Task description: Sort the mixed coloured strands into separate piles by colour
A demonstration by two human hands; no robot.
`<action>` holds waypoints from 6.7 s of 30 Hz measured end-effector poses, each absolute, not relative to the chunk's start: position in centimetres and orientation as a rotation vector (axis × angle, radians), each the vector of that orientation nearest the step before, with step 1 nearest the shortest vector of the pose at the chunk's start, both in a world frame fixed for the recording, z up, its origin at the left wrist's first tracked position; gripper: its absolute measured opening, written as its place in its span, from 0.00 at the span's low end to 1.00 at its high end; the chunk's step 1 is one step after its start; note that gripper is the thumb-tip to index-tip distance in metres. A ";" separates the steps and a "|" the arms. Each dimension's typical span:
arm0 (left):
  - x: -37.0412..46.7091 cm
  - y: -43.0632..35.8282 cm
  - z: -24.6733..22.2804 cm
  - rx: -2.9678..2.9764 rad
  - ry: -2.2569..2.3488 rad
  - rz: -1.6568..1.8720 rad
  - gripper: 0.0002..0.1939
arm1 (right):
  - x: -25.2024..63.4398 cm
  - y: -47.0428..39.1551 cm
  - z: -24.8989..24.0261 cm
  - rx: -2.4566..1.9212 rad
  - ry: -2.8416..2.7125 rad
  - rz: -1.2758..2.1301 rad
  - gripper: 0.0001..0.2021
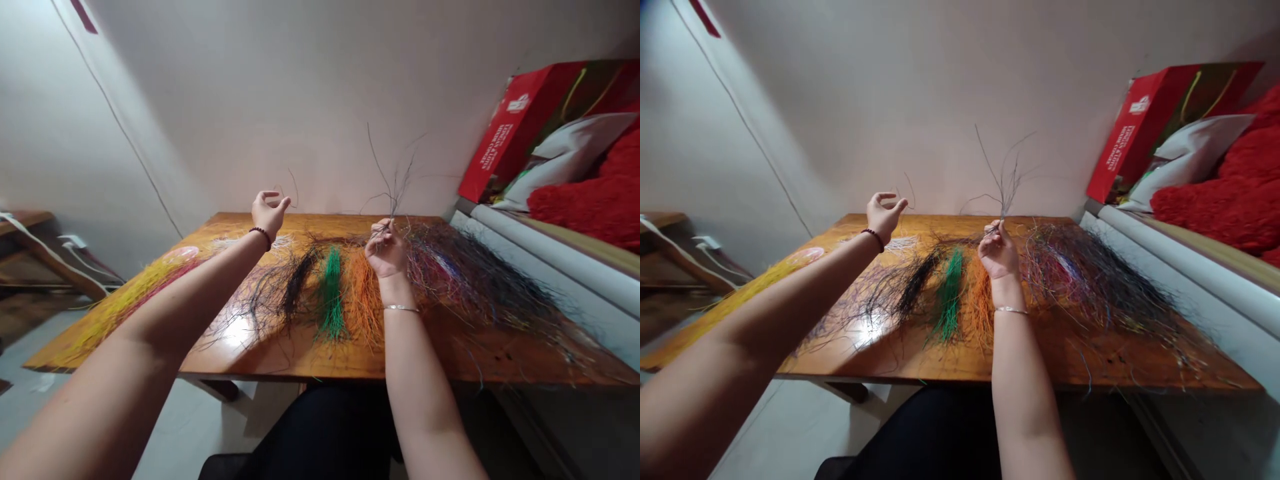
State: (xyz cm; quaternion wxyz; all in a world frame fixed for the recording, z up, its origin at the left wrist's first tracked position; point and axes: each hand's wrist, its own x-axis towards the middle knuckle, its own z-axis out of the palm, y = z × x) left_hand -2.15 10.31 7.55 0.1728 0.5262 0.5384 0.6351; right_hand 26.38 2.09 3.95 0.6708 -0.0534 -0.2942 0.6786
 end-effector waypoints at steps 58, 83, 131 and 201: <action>0.7 -0.7 7.7 2.688 1.436 0.971 0.16 | 19.7 2.7 2.0 -0.456 -0.900 1.661 0.14; -10.9 6.7 7.2 2.389 2.102 0.939 0.13 | 24.2 4.2 2.3 -0.357 -0.522 1.571 0.06; 3.7 5.6 12.8 2.353 0.839 0.403 0.22 | 23.6 2.3 1.4 0.252 -0.657 1.947 0.14; 2.2 1.9 -0.4 1.383 0.644 1.163 0.33 | 18.3 2.0 1.7 -0.655 -1.061 1.742 0.12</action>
